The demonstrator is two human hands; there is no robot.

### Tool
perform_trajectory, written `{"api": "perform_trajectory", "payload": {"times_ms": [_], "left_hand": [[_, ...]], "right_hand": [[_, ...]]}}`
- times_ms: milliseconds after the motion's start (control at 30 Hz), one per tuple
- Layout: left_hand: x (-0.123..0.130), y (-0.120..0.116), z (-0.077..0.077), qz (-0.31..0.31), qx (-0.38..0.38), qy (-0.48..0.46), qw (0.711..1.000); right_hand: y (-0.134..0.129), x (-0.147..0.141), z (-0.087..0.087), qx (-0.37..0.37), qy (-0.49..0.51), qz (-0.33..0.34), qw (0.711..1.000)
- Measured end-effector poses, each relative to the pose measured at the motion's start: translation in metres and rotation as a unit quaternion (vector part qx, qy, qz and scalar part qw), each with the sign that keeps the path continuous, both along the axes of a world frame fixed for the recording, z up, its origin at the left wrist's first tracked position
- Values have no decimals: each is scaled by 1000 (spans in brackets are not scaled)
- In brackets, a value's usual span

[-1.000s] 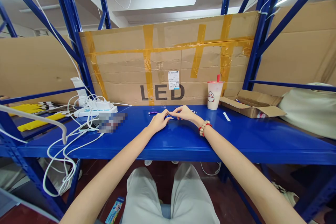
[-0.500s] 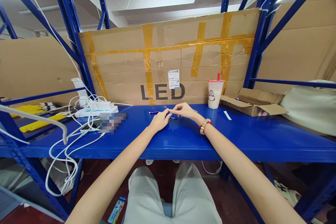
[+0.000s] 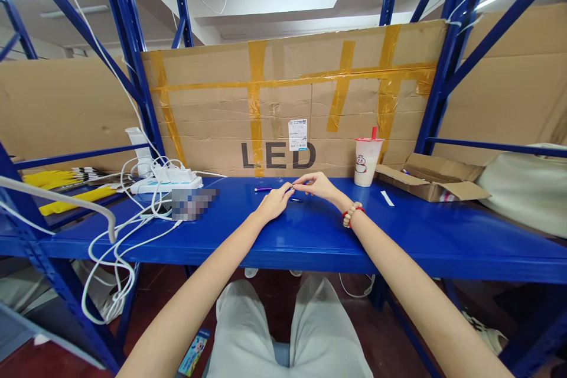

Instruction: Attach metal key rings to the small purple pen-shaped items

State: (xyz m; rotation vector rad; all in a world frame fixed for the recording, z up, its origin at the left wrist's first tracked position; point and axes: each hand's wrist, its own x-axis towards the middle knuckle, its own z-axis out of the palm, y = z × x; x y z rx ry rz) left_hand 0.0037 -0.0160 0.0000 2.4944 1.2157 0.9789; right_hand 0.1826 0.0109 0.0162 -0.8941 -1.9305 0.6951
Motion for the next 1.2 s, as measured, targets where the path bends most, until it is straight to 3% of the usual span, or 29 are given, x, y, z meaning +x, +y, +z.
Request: {"api": "perform_trajectory", "payload": {"times_ms": [333, 833, 1200], "left_hand": [[-1, 3, -2, -6, -10, -15, 1000], [-2, 6, -6, -44, -5, 3, 999], [-3, 3, -2, -16, 15, 33, 999]], "right_hand": [[-7, 4, 6, -59, -36, 20, 997], [1, 3, -3, -67, -25, 9, 997], [-9, -1, 2, -71, -32, -1, 997]]}}
